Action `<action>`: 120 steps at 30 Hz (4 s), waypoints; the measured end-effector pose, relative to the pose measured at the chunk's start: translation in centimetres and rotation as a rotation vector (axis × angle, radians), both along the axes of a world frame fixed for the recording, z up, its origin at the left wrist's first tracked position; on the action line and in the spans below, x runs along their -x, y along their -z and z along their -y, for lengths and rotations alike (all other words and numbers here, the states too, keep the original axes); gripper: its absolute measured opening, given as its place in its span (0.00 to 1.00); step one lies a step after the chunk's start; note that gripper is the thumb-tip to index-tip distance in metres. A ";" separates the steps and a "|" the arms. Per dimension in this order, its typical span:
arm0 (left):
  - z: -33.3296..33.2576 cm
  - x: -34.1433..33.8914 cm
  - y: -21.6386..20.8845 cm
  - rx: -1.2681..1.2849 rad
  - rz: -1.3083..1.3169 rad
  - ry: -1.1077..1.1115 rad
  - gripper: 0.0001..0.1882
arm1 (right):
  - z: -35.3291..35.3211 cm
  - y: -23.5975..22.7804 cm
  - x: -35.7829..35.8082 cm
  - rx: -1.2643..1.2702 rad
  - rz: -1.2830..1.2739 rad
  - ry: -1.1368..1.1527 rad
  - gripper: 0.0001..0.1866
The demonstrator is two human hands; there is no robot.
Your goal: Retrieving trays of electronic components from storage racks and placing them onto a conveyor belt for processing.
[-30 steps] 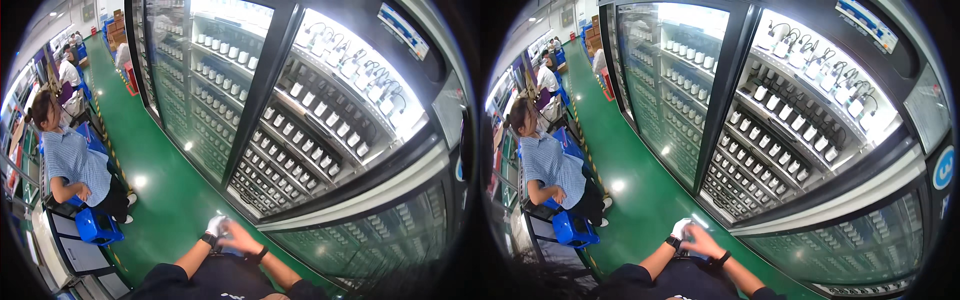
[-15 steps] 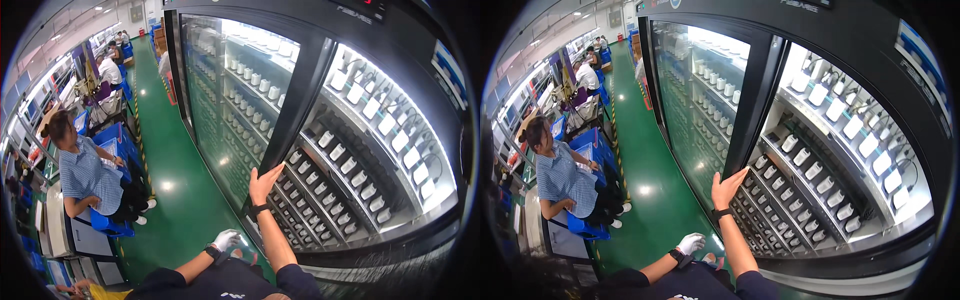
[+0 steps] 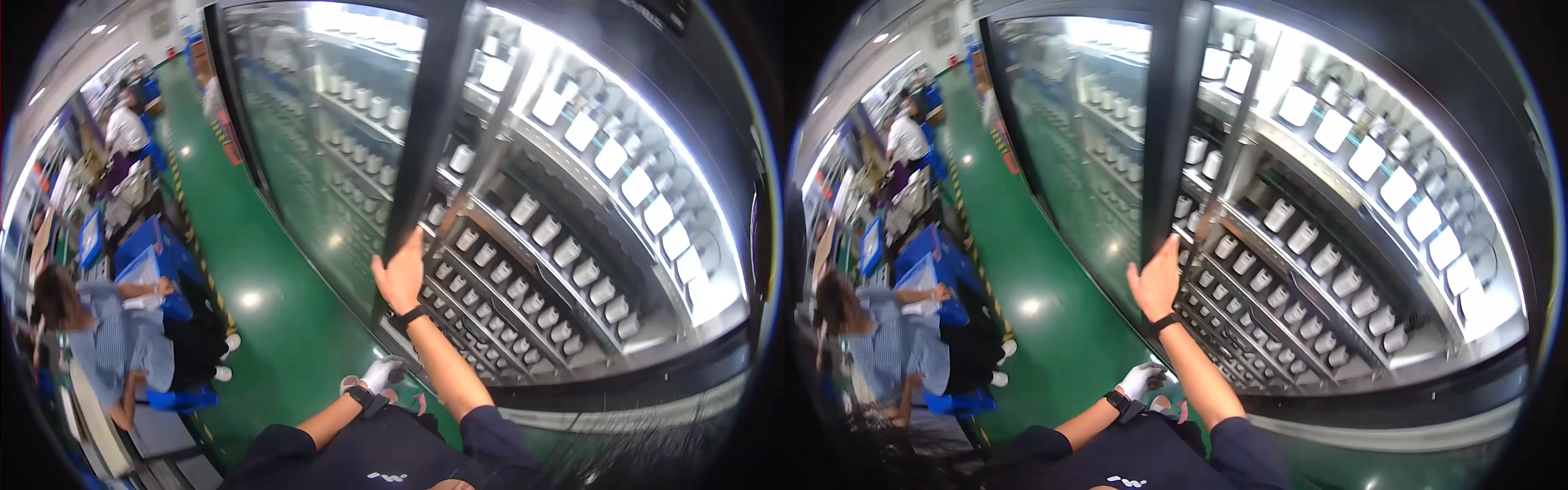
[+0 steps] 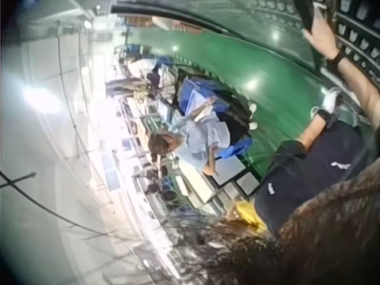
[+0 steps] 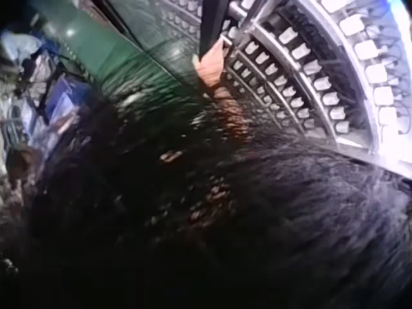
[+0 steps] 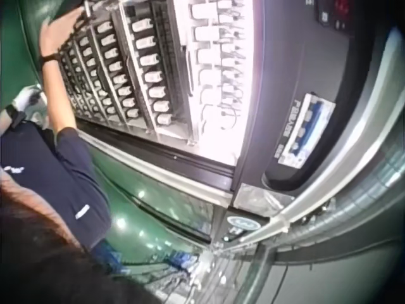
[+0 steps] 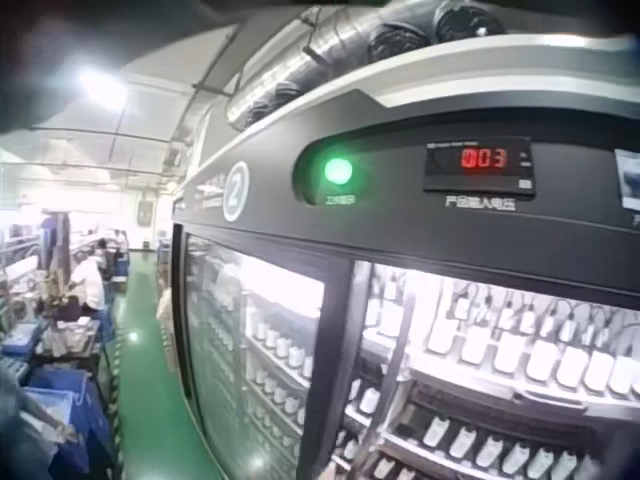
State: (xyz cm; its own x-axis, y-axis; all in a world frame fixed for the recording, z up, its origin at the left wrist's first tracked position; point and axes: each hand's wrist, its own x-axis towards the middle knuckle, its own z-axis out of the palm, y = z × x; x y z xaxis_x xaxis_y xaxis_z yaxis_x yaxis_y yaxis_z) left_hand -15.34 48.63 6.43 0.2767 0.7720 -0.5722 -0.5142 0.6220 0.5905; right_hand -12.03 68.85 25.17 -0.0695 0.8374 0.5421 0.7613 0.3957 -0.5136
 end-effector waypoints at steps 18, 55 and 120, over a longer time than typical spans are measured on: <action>-2.1 -0.1 1.7 0.033 0.087 0.360 0.13 | 7.5 -1.7 -25.4 0.486 0.506 0.279 0.18; -1.3 0.0 5.3 -0.270 0.051 0.968 0.19 | 40.8 -2.5 -9.3 0.654 -0.314 0.744 0.24; 1.8 -5.7 -22.0 -1.883 -1.357 0.923 0.15 | 68.2 11.6 -19.7 0.871 -0.756 1.231 0.31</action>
State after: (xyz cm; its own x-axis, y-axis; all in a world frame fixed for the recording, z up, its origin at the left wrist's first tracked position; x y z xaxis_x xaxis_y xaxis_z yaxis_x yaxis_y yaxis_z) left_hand -9.66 46.81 28.47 0.9023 0.4011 0.1582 0.3785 -0.9125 0.1550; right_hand 7.66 0.62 13.57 0.8474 0.2390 -0.4741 -0.1216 -0.7818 -0.6115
